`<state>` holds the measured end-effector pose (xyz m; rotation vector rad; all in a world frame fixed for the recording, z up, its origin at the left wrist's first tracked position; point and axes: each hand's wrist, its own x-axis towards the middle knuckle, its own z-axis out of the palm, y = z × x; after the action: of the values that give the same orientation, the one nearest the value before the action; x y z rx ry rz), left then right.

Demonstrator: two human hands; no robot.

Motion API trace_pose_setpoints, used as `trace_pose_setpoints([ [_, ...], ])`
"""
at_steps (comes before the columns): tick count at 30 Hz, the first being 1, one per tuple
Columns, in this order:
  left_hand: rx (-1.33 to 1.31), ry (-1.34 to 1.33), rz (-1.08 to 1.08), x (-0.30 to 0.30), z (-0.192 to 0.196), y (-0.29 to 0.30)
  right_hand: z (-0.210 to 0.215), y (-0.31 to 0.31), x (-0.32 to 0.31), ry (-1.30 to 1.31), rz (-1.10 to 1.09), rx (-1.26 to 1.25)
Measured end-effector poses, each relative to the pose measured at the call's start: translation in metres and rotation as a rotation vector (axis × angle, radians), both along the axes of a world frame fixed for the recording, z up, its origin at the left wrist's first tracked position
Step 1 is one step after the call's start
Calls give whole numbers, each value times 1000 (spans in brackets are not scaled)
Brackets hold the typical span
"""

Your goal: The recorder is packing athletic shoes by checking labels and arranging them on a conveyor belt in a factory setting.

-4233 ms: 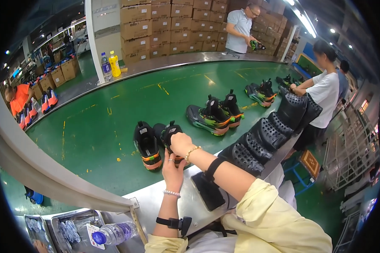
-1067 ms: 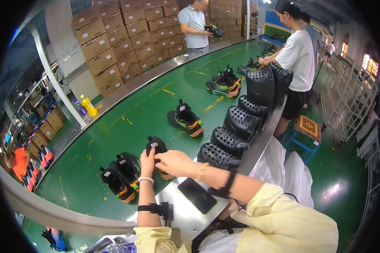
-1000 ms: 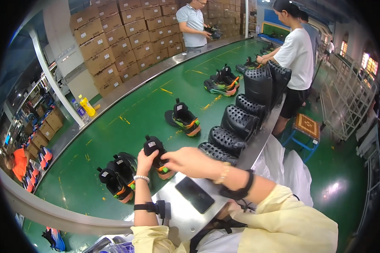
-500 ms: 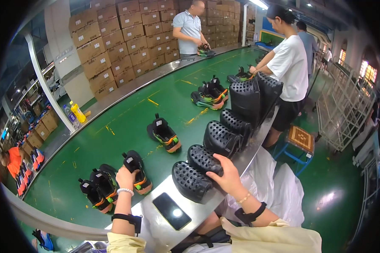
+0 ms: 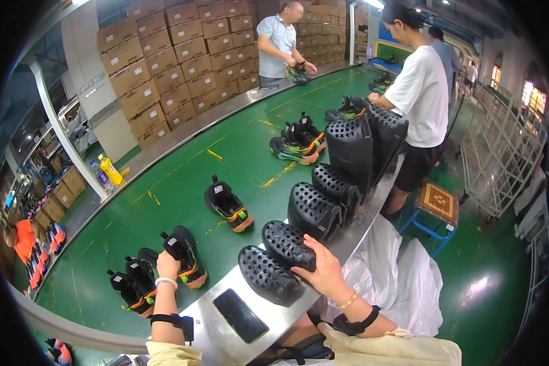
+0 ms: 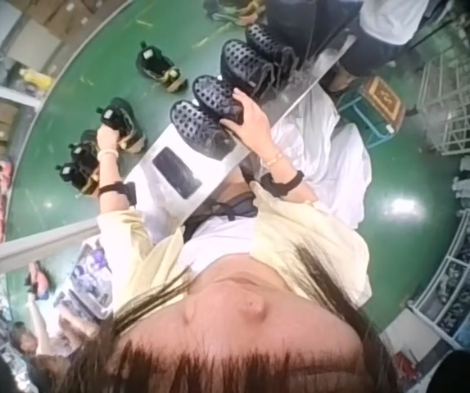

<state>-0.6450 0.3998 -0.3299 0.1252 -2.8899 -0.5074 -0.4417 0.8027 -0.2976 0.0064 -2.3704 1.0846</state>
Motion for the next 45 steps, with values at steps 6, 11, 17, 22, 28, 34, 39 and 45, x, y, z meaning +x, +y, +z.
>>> trace_pose_setpoints([
  [6,-24,-87,161,8,12,11,4,0,4,-14,-7,-13],
  [11,-30,-31,176,-10,15,5,0,-4,1,-26,-2,-51],
  [17,446,857,9,-13,32,28,32,5,18,158,-13,-203],
  [22,738,353,-469,-5,56,123,76,3,40,163,32,-435],
  [28,58,44,-532,-28,14,147,78,-14,58,232,52,-653],
  [34,-131,34,-539,7,18,84,98,-27,60,201,57,-709],
  [39,14,149,-540,69,31,28,137,-93,23,110,223,-433],
  [45,263,163,-209,116,7,43,125,-185,-72,-85,331,386],
])
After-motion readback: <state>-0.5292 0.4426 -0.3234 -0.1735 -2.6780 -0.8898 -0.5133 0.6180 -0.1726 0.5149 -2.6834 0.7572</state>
